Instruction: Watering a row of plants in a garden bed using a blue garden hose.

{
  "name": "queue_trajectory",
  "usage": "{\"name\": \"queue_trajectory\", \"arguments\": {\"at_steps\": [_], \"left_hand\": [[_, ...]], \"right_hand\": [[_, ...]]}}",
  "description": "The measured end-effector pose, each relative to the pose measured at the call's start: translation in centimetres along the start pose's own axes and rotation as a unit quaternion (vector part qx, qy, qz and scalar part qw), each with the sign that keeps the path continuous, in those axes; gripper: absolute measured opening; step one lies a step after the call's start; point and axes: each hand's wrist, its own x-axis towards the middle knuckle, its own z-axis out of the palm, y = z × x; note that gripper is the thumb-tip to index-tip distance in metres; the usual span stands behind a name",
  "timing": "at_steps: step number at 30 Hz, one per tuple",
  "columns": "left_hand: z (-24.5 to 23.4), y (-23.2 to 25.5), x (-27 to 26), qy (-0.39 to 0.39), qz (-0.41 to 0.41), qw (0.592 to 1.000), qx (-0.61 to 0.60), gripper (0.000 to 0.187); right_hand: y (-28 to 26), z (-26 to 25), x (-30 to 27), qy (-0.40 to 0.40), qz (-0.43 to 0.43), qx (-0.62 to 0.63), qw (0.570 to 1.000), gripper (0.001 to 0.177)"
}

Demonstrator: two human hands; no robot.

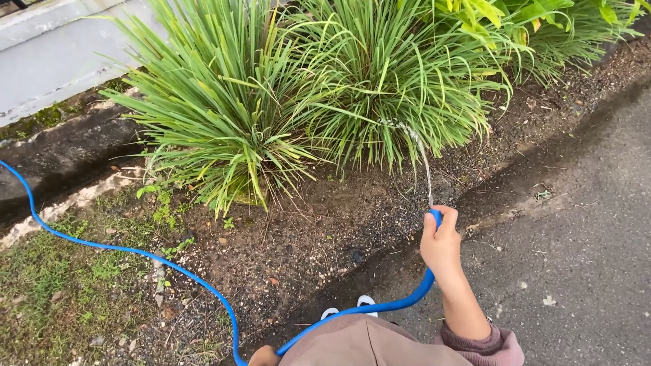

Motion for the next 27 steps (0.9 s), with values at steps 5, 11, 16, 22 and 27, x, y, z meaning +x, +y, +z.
{"name": "queue_trajectory", "arguments": {"at_steps": [5,11,16,22,27], "left_hand": [[0.5,-0.2,-0.8,0.021,0.026,0.999,-0.014,0.027],[1.4,-0.4,-0.2,0.092,0.099,0.991,-0.004,0.028],[1.3,-0.6,-0.3,0.1,0.121,0.988,-0.004,0.022],[0.8,-0.6,-0.9,0.077,0.101,0.992,0.006,0.016],[0.5,-0.4,-1.5,0.082,0.09,0.992,-0.016,0.015]], "right_hand": [[-3.0,-1.0,0.6,0.016,0.006,0.021,1.0,0.023],[-5.6,-2.5,1.5,0.038,-0.019,0.028,0.999,0.023],[-6.4,-2.2,1.4,0.037,-0.003,0.048,0.998,0.023],[-4.6,-1.3,1.6,0.028,-0.001,0.028,0.999,0.023],[-4.7,-1.9,1.4,0.042,0.011,0.034,0.998,0.025]]}}
